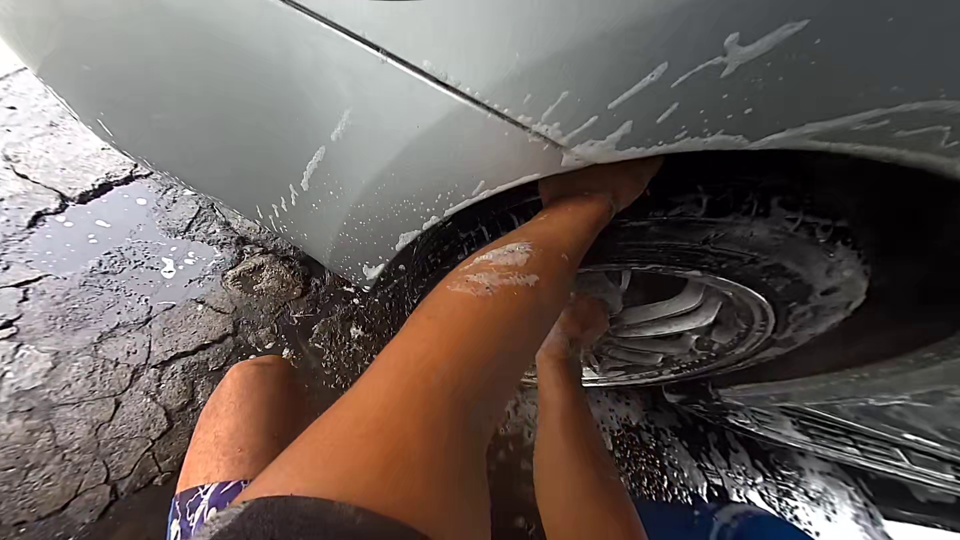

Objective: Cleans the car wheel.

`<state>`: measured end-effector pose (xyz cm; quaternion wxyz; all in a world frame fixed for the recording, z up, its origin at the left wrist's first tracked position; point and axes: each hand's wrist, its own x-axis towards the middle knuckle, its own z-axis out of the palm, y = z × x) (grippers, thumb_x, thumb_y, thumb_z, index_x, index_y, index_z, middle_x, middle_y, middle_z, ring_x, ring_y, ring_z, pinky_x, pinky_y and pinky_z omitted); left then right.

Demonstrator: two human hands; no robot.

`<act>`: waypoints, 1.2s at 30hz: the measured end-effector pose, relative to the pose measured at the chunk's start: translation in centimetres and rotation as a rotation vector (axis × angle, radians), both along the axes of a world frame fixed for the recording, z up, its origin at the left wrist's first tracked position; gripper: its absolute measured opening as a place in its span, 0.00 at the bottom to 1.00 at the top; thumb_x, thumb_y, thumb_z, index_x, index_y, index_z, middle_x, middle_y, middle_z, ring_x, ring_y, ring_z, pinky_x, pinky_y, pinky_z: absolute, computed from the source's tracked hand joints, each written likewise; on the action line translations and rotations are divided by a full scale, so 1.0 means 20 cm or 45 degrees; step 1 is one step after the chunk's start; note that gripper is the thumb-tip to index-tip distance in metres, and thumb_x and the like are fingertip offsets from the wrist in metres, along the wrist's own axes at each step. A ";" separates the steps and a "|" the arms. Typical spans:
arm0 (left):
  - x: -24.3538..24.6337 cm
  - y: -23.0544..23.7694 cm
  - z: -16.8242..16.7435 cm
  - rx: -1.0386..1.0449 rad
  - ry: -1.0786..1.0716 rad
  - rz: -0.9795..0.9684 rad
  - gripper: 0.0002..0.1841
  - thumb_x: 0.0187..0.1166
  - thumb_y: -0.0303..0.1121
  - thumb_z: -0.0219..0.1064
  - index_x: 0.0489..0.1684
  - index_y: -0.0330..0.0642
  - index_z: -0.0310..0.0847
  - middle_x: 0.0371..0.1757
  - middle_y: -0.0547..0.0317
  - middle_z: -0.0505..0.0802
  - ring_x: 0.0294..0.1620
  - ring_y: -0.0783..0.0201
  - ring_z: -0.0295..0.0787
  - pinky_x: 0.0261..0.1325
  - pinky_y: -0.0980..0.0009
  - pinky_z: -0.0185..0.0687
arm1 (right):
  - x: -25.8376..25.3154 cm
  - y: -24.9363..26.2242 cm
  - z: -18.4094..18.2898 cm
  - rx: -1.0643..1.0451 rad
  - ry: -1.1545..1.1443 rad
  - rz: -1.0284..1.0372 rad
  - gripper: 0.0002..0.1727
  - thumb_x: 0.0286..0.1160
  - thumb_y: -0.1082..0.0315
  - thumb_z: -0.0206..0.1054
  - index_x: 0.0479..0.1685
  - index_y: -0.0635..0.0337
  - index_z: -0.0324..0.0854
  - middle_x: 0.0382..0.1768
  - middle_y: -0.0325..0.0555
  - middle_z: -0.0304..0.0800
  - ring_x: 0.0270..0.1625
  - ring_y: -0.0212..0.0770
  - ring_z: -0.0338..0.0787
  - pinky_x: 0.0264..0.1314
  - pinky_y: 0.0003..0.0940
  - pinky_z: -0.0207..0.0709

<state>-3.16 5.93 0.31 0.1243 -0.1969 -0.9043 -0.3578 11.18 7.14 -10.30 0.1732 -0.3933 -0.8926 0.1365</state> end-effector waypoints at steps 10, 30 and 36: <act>0.04 0.00 -0.02 0.081 0.122 0.039 0.35 0.78 0.65 0.56 0.77 0.53 0.80 0.78 0.47 0.83 0.83 0.46 0.74 0.82 0.35 0.62 | 0.27 0.11 -0.23 -0.211 0.046 0.008 0.20 0.83 0.59 0.67 0.55 0.71 0.86 0.55 0.73 0.89 0.62 0.69 0.88 0.67 0.69 0.76; 0.04 -0.06 0.02 0.159 0.070 0.035 0.35 0.79 0.64 0.56 0.79 0.53 0.79 0.80 0.46 0.82 0.85 0.47 0.71 0.84 0.36 0.60 | 0.28 0.28 -0.16 -0.493 -0.129 0.075 0.20 0.86 0.58 0.63 0.51 0.71 0.87 0.46 0.64 0.92 0.47 0.62 0.91 0.56 0.67 0.80; 0.17 -0.13 0.13 0.094 -0.078 0.001 0.33 0.84 0.59 0.54 0.82 0.48 0.75 0.83 0.45 0.79 0.88 0.45 0.67 0.84 0.35 0.58 | 0.46 0.24 -0.20 -0.536 -0.155 0.107 0.24 0.94 0.58 0.51 0.55 0.69 0.86 0.48 0.58 0.96 0.47 0.52 0.95 0.57 0.53 0.85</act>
